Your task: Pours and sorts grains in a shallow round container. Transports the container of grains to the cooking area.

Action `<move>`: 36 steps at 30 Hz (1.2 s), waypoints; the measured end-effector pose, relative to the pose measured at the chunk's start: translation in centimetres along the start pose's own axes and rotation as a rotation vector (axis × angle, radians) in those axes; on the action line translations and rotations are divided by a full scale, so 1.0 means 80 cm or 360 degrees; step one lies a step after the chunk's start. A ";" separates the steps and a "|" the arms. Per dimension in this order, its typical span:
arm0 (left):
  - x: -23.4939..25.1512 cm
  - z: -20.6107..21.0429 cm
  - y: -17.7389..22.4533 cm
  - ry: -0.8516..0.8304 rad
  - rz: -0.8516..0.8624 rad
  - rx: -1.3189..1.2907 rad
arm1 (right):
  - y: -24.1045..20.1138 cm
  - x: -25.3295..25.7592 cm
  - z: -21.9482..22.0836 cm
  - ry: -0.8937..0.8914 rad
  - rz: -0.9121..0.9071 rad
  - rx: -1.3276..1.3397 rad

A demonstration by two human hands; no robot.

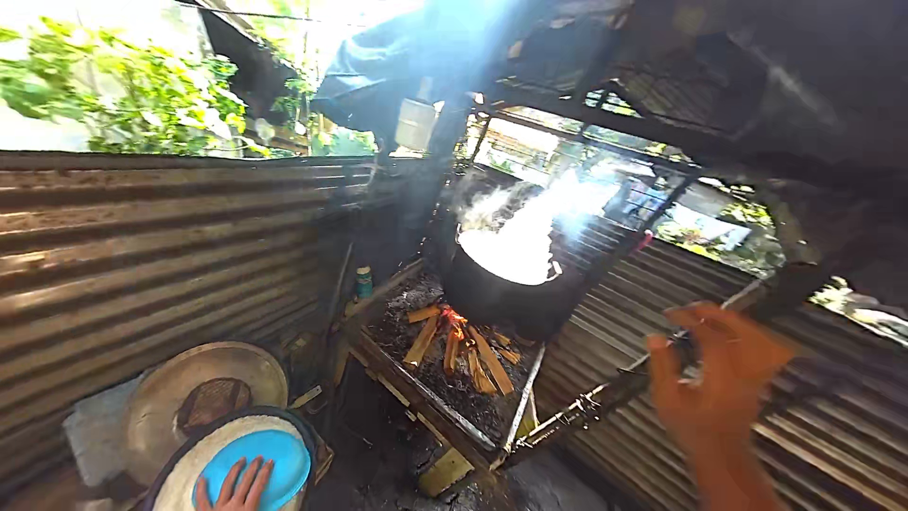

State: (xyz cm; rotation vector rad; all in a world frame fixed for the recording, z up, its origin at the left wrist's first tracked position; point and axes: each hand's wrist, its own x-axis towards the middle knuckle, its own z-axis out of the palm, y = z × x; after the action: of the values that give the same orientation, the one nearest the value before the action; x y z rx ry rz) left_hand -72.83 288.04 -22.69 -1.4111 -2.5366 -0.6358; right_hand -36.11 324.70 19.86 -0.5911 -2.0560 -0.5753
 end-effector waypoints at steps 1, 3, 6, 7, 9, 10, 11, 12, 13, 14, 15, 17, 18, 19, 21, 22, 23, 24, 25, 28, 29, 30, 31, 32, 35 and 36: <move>0.006 0.000 -0.006 0.0046 0.0030 0.0020 | -0.029 -0.017 0.028 -0.0102 -0.0072 0.0104; 0.019 -0.007 -0.013 0.0165 0.0076 0.0044 | -0.087 -0.055 0.084 -0.0305 -0.0201 0.0303; 0.039 -0.043 -0.004 0.0292 0.0103 -0.0014 | -0.170 -0.115 0.154 -0.0543 -0.0361 0.0641; 0.042 -0.060 0.000 0.0281 0.0103 -0.0049 | -0.197 -0.133 0.170 -0.0631 -0.0416 0.0756; 0.040 -0.087 0.006 0.0204 0.0092 -0.0130 | -0.251 -0.164 0.191 -0.0887 -0.0550 0.0955; 0.036 -0.096 0.010 0.0147 0.0076 -0.0163 | -0.278 -0.178 0.196 -0.1056 -0.0614 0.1027; 0.033 -0.103 0.013 0.0116 0.0069 -0.0183 | -0.305 -0.190 0.202 -0.1228 -0.0660 0.1085; 0.028 -0.108 0.017 0.0103 0.0073 -0.0198 | -0.332 -0.199 0.206 -0.1386 -0.0680 0.1143; 0.022 -0.110 0.020 0.0111 0.0087 -0.0203 | -0.357 -0.208 0.213 -0.1489 -0.0683 0.1193; 0.015 -0.110 0.024 0.0144 0.0113 -0.0201 | -0.379 -0.216 0.219 -0.1541 -0.0677 0.1229; 0.009 -0.109 0.027 0.0182 0.0146 -0.0199 | -0.398 -0.222 0.226 -0.1551 -0.0674 0.1246; -0.003 -0.108 0.032 0.0237 0.0204 -0.0180 | -0.426 -0.232 0.238 -0.1451 -0.0685 0.1256; -0.007 -0.109 0.032 0.0266 0.0229 -0.0171 | -0.436 -0.235 0.243 -0.1356 -0.0698 0.1260; -0.011 -0.111 0.032 0.0297 0.0248 -0.0183 | -0.444 -0.238 0.248 -0.1234 -0.0728 0.1266; -0.019 -0.113 0.026 0.0311 0.0249 -0.0238 | -0.454 -0.240 0.256 -0.1068 -0.0801 0.1283; -0.022 -0.114 0.022 0.0304 0.0226 -0.0266 | -0.457 -0.238 0.259 -0.1042 -0.0834 0.1289; -0.025 -0.114 0.017 0.0302 0.0176 -0.0294 | -0.458 -0.236 0.263 -0.1029 -0.0850 0.1293; -0.028 -0.113 0.011 0.0312 0.0095 -0.0297 | -0.458 -0.233 0.267 -0.1023 -0.0833 0.1293; -0.032 -0.114 0.005 0.0320 -0.0003 -0.0286 | -0.457 -0.229 0.270 -0.1042 -0.0777 0.1298; -0.057 -0.111 -0.026 0.0158 -0.0340 -0.0202 | -0.448 -0.212 0.272 -0.1376 -0.0351 0.1258; -0.068 -0.107 -0.037 0.0099 -0.0444 -0.0198 | -0.444 -0.204 0.274 -0.1552 -0.0167 0.1219; -0.081 -0.100 -0.047 0.0053 -0.0539 -0.0214 | -0.441 -0.199 0.277 -0.1688 0.0007 0.1183; -0.094 -0.092 -0.056 0.0028 -0.0615 -0.0243 | -0.438 -0.197 0.284 -0.1767 0.0162 0.1158; -0.105 -0.083 -0.063 0.0009 -0.0668 -0.0266 | -0.437 -0.198 0.291 -0.1779 0.0278 0.1151; -0.110 -0.066 -0.070 -0.0131 -0.0765 -0.0363 | -0.438 -0.208 0.311 -0.1693 0.0455 0.1154; -0.105 -0.062 -0.069 -0.0171 -0.0776 -0.0385 | -0.440 -0.212 0.316 -0.1676 0.0476 0.1153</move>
State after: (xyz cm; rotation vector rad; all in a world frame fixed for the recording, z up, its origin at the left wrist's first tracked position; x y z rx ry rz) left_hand -73.25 276.86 -22.73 -0.8952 -2.9994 -0.9941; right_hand -65.07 309.28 -13.15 -0.8109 -2.7893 0.8312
